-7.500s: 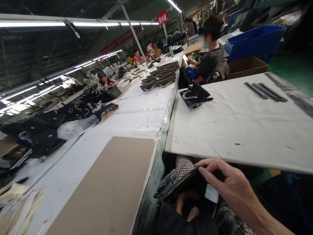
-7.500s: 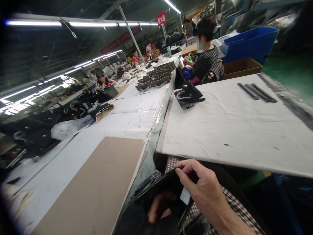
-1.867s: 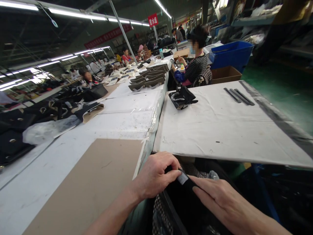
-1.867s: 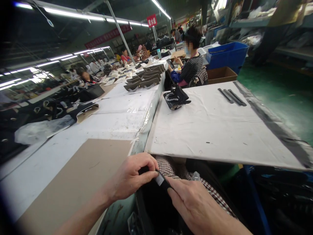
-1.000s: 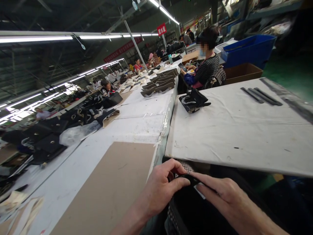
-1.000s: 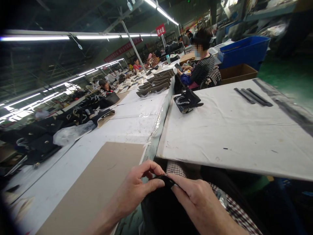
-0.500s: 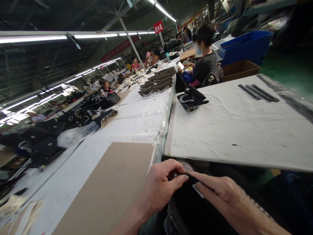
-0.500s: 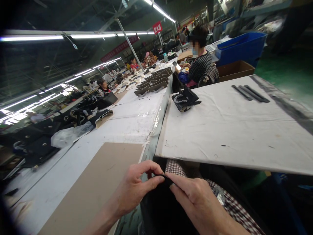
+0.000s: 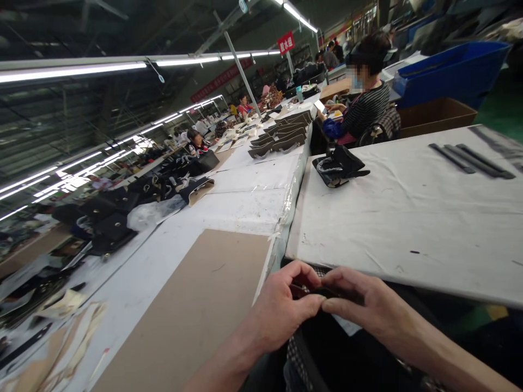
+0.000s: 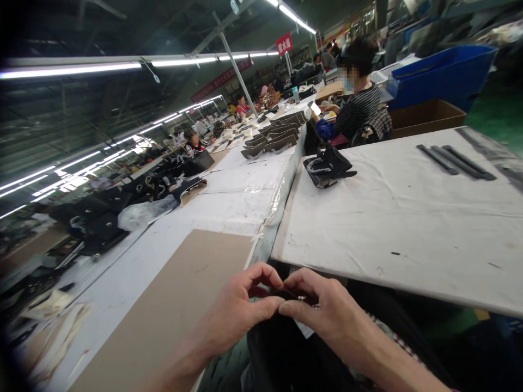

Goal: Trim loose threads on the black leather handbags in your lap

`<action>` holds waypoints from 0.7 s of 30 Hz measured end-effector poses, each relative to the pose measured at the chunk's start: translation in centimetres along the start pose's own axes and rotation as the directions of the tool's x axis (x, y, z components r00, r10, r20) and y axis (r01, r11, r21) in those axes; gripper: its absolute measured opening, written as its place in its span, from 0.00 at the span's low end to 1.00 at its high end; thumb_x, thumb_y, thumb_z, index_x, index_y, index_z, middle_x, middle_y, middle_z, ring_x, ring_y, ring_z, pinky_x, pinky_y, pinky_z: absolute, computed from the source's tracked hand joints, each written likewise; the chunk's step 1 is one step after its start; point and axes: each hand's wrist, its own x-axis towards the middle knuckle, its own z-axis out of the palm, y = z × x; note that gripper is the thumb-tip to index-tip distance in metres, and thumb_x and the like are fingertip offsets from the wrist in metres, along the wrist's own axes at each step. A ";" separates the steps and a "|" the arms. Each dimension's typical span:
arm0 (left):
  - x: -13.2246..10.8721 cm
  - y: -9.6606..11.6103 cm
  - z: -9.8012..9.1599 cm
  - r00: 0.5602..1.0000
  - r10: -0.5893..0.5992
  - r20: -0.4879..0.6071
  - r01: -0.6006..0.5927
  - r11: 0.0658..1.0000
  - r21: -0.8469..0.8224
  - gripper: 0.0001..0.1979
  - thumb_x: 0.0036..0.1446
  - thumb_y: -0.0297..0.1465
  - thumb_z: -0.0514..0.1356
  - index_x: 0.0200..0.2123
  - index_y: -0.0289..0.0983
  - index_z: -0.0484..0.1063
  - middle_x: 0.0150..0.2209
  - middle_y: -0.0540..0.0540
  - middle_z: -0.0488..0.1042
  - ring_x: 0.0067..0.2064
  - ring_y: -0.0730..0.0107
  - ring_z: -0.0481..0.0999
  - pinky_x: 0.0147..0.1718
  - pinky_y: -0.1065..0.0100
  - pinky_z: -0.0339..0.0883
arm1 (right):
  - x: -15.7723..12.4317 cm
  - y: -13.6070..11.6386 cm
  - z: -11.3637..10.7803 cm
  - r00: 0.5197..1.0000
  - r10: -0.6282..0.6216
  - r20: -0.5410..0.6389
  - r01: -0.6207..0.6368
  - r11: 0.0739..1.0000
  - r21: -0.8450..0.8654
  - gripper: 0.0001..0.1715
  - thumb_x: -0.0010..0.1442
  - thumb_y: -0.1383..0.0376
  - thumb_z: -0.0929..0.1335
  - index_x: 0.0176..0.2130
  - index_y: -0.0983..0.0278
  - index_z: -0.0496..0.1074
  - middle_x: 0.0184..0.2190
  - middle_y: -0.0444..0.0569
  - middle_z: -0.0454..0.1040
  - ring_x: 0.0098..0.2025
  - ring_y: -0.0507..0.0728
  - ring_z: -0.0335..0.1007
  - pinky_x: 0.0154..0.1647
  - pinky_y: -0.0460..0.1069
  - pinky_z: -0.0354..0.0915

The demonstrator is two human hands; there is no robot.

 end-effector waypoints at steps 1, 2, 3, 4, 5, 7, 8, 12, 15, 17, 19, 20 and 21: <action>-0.4 0.0 -0.2 1.000 0.002 -0.001 -0.002 1.000 0.027 0.12 0.48 0.26 0.65 0.38 0.38 0.70 0.38 0.50 0.73 0.38 0.71 0.71 0.38 0.71 0.64 | 0.3 0.1 0.0 1.000 -0.001 -0.014 0.001 1.000 -0.007 0.17 0.62 0.54 0.67 0.47 0.60 0.74 0.41 0.45 0.79 0.44 0.59 0.75 0.48 0.51 0.68; -0.9 -0.1 -0.4 1.000 -0.009 -0.013 0.010 0.998 0.060 0.15 0.47 0.26 0.65 0.40 0.39 0.70 0.43 0.50 0.72 0.42 0.69 0.71 0.41 0.70 0.64 | 0.6 0.3 -0.1 1.000 -0.005 -0.025 0.004 0.999 -0.037 0.17 0.62 0.55 0.67 0.48 0.59 0.74 0.42 0.46 0.79 0.45 0.59 0.74 0.50 0.51 0.67; -1.3 -0.2 -0.5 0.999 -0.034 -0.031 0.037 0.995 0.087 0.17 0.47 0.26 0.65 0.42 0.40 0.69 0.45 0.49 0.71 0.43 0.68 0.71 0.43 0.69 0.64 | 0.7 0.4 -0.1 0.999 -0.009 -0.033 0.006 0.997 -0.074 0.17 0.63 0.56 0.67 0.49 0.58 0.74 0.43 0.46 0.79 0.46 0.60 0.74 0.52 0.52 0.66; -1.7 -0.4 -0.6 0.996 -0.067 -0.051 0.072 0.992 0.101 0.16 0.48 0.27 0.65 0.41 0.39 0.69 0.45 0.49 0.71 0.43 0.68 0.70 0.42 0.69 0.64 | 0.7 0.5 -0.1 0.999 -0.013 -0.037 0.009 0.995 -0.103 0.17 0.63 0.56 0.66 0.50 0.58 0.74 0.44 0.46 0.78 0.47 0.60 0.73 0.54 0.53 0.65; -2.1 -0.7 -0.6 0.992 -0.101 -0.069 0.108 0.989 0.096 0.13 0.50 0.28 0.64 0.40 0.39 0.69 0.42 0.50 0.71 0.40 0.69 0.70 0.40 0.70 0.64 | 0.7 0.5 0.0 0.999 -0.016 -0.033 0.012 0.993 -0.117 0.18 0.64 0.56 0.65 0.50 0.57 0.74 0.44 0.45 0.78 0.47 0.60 0.73 0.55 0.53 0.65; -2.5 -1.5 -0.5 0.985 -0.144 -0.094 0.149 0.988 0.048 0.06 0.56 0.31 0.60 0.38 0.38 0.68 0.34 0.52 0.70 0.34 0.72 0.68 0.33 0.72 0.62 | 0.7 0.5 0.2 0.999 -0.026 -0.019 0.024 0.994 -0.107 0.18 0.65 0.56 0.64 0.51 0.57 0.74 0.44 0.45 0.78 0.48 0.60 0.73 0.55 0.53 0.64; -2.6 -1.8 -0.4 0.984 -0.142 -0.105 0.146 0.989 0.027 0.05 0.57 0.33 0.59 0.37 0.38 0.68 0.32 0.53 0.69 0.33 0.73 0.67 0.32 0.72 0.61 | 0.7 0.5 0.3 0.999 -0.031 -0.013 0.030 0.995 -0.092 0.18 0.66 0.56 0.63 0.51 0.57 0.74 0.44 0.45 0.78 0.48 0.60 0.73 0.55 0.53 0.65; -2.7 -2.9 0.0 0.977 -0.118 -0.180 0.119 0.993 -0.005 0.07 0.59 0.36 0.59 0.34 0.38 0.69 0.30 0.54 0.68 0.32 0.73 0.66 0.32 0.73 0.60 | 0.9 0.5 0.7 0.999 -0.036 0.002 0.036 0.999 -0.033 0.18 0.67 0.57 0.62 0.51 0.58 0.73 0.46 0.46 0.78 0.50 0.60 0.72 0.56 0.53 0.65; -2.6 -3.1 0.0 0.969 -0.127 -0.212 0.128 0.992 -0.011 0.07 0.58 0.35 0.59 0.33 0.37 0.70 0.29 0.54 0.68 0.31 0.74 0.65 0.31 0.73 0.59 | 0.9 0.6 1.0 1.000 -0.010 -0.010 0.010 1.000 -0.017 0.20 0.66 0.56 0.62 0.52 0.59 0.74 0.49 0.47 0.77 0.52 0.61 0.71 0.58 0.54 0.62; -2.6 -3.3 0.0 0.968 -0.109 -0.227 0.114 0.993 0.009 0.06 0.57 0.33 0.60 0.31 0.37 0.72 0.28 0.54 0.68 0.31 0.74 0.65 0.30 0.73 0.59 | 0.7 0.8 1.1 1.000 0.009 -0.008 -0.009 1.000 -0.010 0.20 0.66 0.55 0.62 0.51 0.59 0.75 0.48 0.48 0.78 0.52 0.62 0.71 0.58 0.56 0.62; -2.5 -3.5 0.0 0.970 -0.093 -0.224 0.097 0.995 0.007 0.05 0.56 0.32 0.60 0.31 0.37 0.74 0.28 0.53 0.69 0.30 0.74 0.65 0.31 0.73 0.58 | 0.6 0.9 1.0 1.000 0.019 0.005 -0.019 1.000 0.006 0.20 0.66 0.55 0.63 0.49 0.59 0.76 0.46 0.47 0.79 0.51 0.62 0.71 0.58 0.56 0.62; -2.5 -3.7 0.0 0.972 -0.096 -0.215 0.095 0.995 -0.015 0.04 0.55 0.31 0.61 0.31 0.37 0.75 0.28 0.53 0.69 0.30 0.74 0.65 0.31 0.73 0.58 | 0.5 0.9 0.9 1.000 0.021 0.012 -0.021 1.000 0.021 0.19 0.66 0.55 0.63 0.49 0.59 0.76 0.45 0.47 0.79 0.50 0.62 0.72 0.58 0.56 0.62; -2.4 -3.8 0.0 0.973 -0.107 -0.203 0.098 0.994 -0.051 0.04 0.54 0.31 0.61 0.32 0.37 0.76 0.27 0.53 0.70 0.30 0.74 0.65 0.31 0.73 0.58 | 0.5 0.9 0.8 1.000 0.024 0.020 -0.025 0.999 0.042 0.19 0.66 0.56 0.63 0.49 0.59 0.76 0.44 0.46 0.79 0.50 0.61 0.72 0.58 0.56 0.62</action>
